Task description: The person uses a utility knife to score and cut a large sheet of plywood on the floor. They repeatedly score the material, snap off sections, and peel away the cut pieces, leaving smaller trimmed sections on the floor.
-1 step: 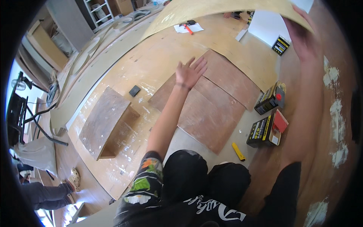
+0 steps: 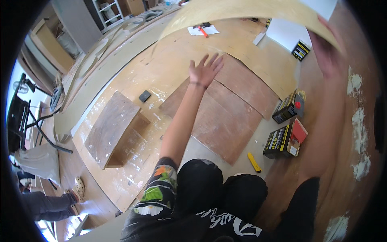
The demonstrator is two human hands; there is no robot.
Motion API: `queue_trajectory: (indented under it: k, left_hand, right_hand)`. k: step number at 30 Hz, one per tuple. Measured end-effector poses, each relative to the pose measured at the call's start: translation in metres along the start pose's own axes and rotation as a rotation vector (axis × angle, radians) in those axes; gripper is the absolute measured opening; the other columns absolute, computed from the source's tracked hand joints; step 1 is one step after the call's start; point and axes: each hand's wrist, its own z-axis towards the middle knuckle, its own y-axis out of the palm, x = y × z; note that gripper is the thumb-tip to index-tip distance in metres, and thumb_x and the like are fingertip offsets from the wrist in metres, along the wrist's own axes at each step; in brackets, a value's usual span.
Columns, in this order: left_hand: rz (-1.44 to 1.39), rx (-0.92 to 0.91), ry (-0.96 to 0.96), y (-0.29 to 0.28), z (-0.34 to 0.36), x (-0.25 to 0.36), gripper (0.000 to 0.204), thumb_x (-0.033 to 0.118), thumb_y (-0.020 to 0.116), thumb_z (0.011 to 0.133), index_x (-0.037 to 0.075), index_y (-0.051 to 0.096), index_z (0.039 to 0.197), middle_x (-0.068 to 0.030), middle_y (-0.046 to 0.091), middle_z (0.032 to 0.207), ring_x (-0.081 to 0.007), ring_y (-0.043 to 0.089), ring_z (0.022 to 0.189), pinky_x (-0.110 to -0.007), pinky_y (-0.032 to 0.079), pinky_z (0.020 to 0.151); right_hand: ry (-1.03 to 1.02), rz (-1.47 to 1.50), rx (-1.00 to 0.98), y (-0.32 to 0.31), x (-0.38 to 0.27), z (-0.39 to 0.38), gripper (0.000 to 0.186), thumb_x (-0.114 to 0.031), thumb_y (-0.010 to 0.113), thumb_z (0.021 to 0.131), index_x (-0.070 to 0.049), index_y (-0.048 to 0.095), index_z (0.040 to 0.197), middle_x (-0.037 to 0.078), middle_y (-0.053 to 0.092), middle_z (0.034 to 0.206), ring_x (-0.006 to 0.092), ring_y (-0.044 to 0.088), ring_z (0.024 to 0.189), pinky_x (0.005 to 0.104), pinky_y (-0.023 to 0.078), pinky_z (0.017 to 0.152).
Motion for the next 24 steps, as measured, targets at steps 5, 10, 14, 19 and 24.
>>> queue_trajectory:
  k: [5,10,14,19,24]
  left_hand:
    - [-0.223,0.075,0.237,0.037,-0.008,0.004,0.067,0.051,0.024,0.104,0.002,0.026,0.149,-0.0222,0.039,0.148,-0.037,0.041,0.135,-0.048,0.034,0.113]
    - [-0.049,0.066,0.184,-0.034,-0.079,0.014,0.064,0.049,0.027,0.104,0.002,0.03,0.147,-0.0207,0.043,0.144,-0.0344,0.045,0.132,-0.046,0.037,0.11]
    - [0.069,0.118,0.192,-0.081,-0.141,0.054,0.062,0.048,0.029,0.104,0.002,0.032,0.146,-0.0196,0.046,0.142,-0.0323,0.048,0.129,-0.044,0.04,0.108]
    - [0.144,0.023,0.235,-0.086,-0.18,0.114,0.06,0.046,0.032,0.104,0.002,0.036,0.144,-0.0181,0.051,0.138,-0.0296,0.051,0.126,-0.042,0.043,0.105]
    - [0.194,-0.307,0.219,-0.062,-0.179,0.172,0.058,0.044,0.034,0.104,0.002,0.04,0.143,-0.0166,0.055,0.135,-0.027,0.055,0.122,-0.039,0.046,0.103]
  right_hand:
    - [0.458,-0.066,-0.087,-0.042,0.005,-0.127,0.044,-0.025,0.047,0.1,0.003,0.051,0.133,0.019,0.061,0.127,0.0287,0.062,0.113,0.0403,0.05,0.099]
    - [0.471,-0.067,-0.02,-0.117,0.038,-0.152,0.044,-0.026,0.046,0.1,0.004,0.05,0.133,0.02,0.061,0.127,0.0294,0.063,0.112,0.0399,0.05,0.098]
    - [0.512,0.017,-0.005,-0.165,0.054,-0.162,0.045,-0.025,0.045,0.101,0.002,0.047,0.136,0.018,0.058,0.132,0.0291,0.06,0.116,0.0388,0.048,0.1]
    - [0.585,-0.081,0.056,-0.2,0.106,-0.192,0.048,-0.021,0.046,0.101,0.0,0.04,0.144,0.015,0.05,0.142,0.0273,0.053,0.126,0.0382,0.045,0.104]
    - [0.688,-0.102,-0.002,-0.217,0.138,-0.194,0.051,-0.015,0.048,0.099,0.0,0.036,0.146,0.014,0.049,0.143,0.0264,0.052,0.128,0.0385,0.043,0.106]
